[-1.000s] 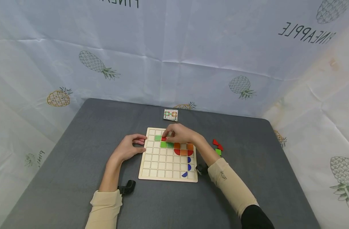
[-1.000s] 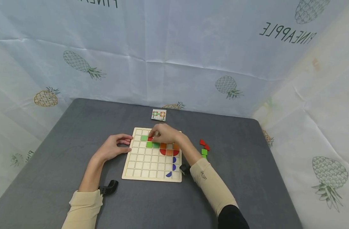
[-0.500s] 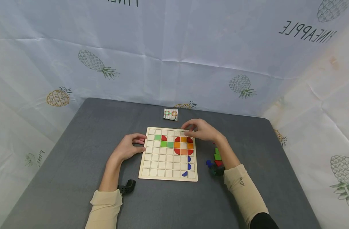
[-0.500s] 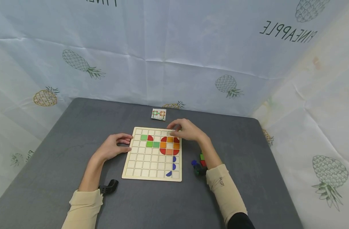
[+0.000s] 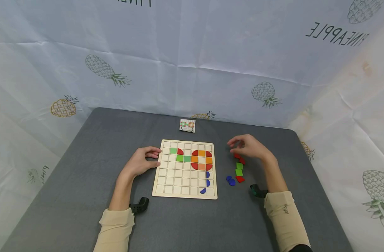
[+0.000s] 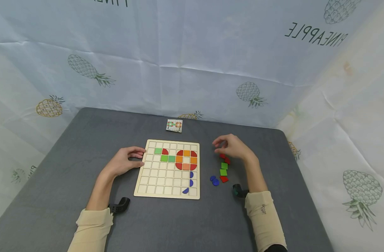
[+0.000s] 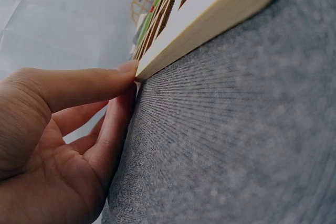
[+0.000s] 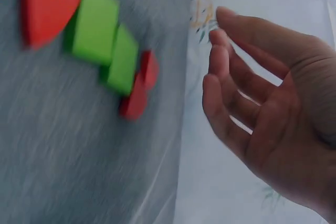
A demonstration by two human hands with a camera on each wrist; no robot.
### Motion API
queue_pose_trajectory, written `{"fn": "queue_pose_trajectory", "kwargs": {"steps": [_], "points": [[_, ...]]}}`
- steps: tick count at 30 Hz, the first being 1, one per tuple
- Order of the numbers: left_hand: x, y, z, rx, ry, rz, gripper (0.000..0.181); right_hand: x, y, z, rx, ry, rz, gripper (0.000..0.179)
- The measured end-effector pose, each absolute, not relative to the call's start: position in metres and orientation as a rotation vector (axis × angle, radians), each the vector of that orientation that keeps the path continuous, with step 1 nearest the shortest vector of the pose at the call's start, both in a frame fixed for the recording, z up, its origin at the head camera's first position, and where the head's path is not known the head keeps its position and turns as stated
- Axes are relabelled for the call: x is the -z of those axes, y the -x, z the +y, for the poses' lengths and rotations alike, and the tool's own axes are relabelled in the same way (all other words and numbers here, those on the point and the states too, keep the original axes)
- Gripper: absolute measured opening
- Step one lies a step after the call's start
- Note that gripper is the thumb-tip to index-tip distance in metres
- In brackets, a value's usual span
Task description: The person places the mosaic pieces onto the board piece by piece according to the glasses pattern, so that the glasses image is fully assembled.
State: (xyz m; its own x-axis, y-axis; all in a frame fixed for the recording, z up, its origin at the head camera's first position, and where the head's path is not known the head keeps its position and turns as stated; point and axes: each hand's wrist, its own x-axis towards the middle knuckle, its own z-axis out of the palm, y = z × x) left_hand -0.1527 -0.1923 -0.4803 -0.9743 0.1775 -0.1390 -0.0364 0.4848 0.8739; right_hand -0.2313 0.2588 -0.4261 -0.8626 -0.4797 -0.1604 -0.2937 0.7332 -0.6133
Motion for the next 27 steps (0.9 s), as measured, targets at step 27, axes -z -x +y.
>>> {"fn": "queue_pose_trajectory", "kwargs": {"steps": [27], "points": [[0.482,0.153,-0.191,-1.484,-0.109,2.527,0.051,0.463,0.241,0.299,0.929,0.573,2.492,0.028]]}}
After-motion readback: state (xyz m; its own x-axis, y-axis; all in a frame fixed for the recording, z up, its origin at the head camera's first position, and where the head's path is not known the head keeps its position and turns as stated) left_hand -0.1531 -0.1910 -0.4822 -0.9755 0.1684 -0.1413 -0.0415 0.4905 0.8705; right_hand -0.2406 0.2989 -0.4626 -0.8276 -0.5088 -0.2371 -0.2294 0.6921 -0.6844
